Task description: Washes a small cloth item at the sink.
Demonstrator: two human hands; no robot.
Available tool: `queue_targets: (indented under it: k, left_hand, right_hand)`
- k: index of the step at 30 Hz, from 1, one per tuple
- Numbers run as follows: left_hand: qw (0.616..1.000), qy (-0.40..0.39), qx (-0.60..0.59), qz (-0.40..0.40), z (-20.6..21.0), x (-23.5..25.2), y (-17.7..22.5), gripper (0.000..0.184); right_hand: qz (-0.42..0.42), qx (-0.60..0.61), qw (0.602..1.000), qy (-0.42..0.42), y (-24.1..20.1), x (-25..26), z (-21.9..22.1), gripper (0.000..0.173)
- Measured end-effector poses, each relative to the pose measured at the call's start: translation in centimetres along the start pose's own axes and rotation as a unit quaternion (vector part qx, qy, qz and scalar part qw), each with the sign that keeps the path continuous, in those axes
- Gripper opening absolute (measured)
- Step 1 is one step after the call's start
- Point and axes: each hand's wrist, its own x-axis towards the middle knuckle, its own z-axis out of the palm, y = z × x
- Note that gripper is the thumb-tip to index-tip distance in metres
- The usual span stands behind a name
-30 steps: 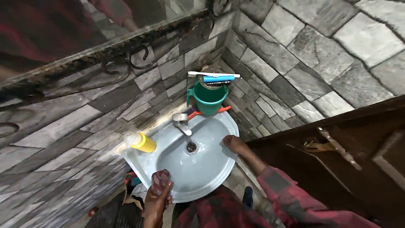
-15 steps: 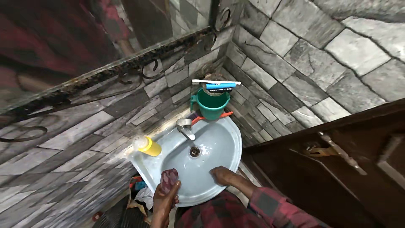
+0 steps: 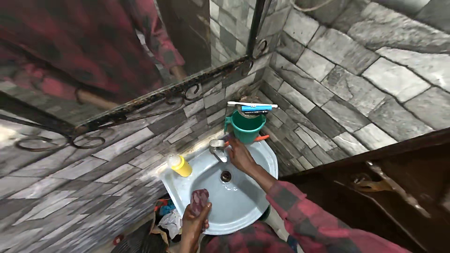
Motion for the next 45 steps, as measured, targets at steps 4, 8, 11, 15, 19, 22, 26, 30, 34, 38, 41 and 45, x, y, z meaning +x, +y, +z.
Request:
queue_targets:
  k: [4, 8, 11, 15, 19, 22, 26, 30, 34, 38, 41, 45]
  left_hand:
    - [1.000, -0.007, -0.002, 0.019, 0.0, -0.5, 0.1, 0.057]
    - [0.999, 0.014, -0.016, 0.025, -0.4, -0.6, -0.2, 0.058]
    - [0.999, 0.018, -0.027, 0.017, -0.4, -0.3, -0.3, 0.058]
    - [0.999, 0.002, -0.033, 0.027, 0.6, -0.5, 0.3, 0.056]
    - [0.999, -0.017, -0.027, 0.028, 1.7, -0.4, 1.0, 0.058]
    - [0.999, -0.029, -0.011, 0.031, 2.2, -0.3, 1.5, 0.059]
    - [0.998, -0.043, -0.004, 0.037, 2.8, -0.5, 2.1, 0.057]
    - [0.998, -0.057, -0.011, 0.037, 3.4, -0.8, 2.4, 0.060]
    - [0.996, -0.078, -0.008, 0.047, 3.6, -1.0, 2.4, 0.060]
    - [0.994, -0.090, -0.024, 0.055, 4.0, -1.2, 2.6, 0.059]
    - [0.992, -0.099, -0.030, 0.075, 4.2, -1.3, 2.6, 0.066]
    - [0.990, -0.103, -0.025, 0.097, 4.6, -1.3, 2.5, 0.068]
  right_hand:
    - [-0.041, -0.036, 0.996, -0.071, -1.0, 3.0, 1.4, 0.037]
    - [-0.005, -0.041, 0.995, -0.094, -2.4, 2.3, 1.4, 0.030]
    - [0.013, -0.018, 0.993, -0.117, -2.4, 2.1, 0.3, 0.032]
    - [0.022, 0.008, 0.991, -0.135, -3.1, 1.2, -0.6, 0.030]
    - [0.034, 0.053, 0.987, -0.145, -3.2, 0.4, -1.2, 0.035]
    - [0.042, 0.104, 0.981, -0.158, -1.4, 0.5, -1.6, 0.044]
    - [0.032, 0.132, 0.986, -0.097, -0.3, -1.5, -3.1, 0.039]
    - [0.072, 0.143, 0.979, -0.123, 0.4, -5.2, -3.1, 0.033]
    - [0.095, 0.157, 0.969, -0.164, 0.6, -7.9, -2.5, 0.039]
    - [0.102, 0.133, 0.971, -0.168, 0.2, -8.4, -3.0, 0.033]
    - [0.113, 0.125, 0.971, -0.168, -0.3, -8.3, -3.4, 0.037]
    - [0.089, 0.168, 0.977, -0.095, -0.2, -9.1, -2.5, 0.038]
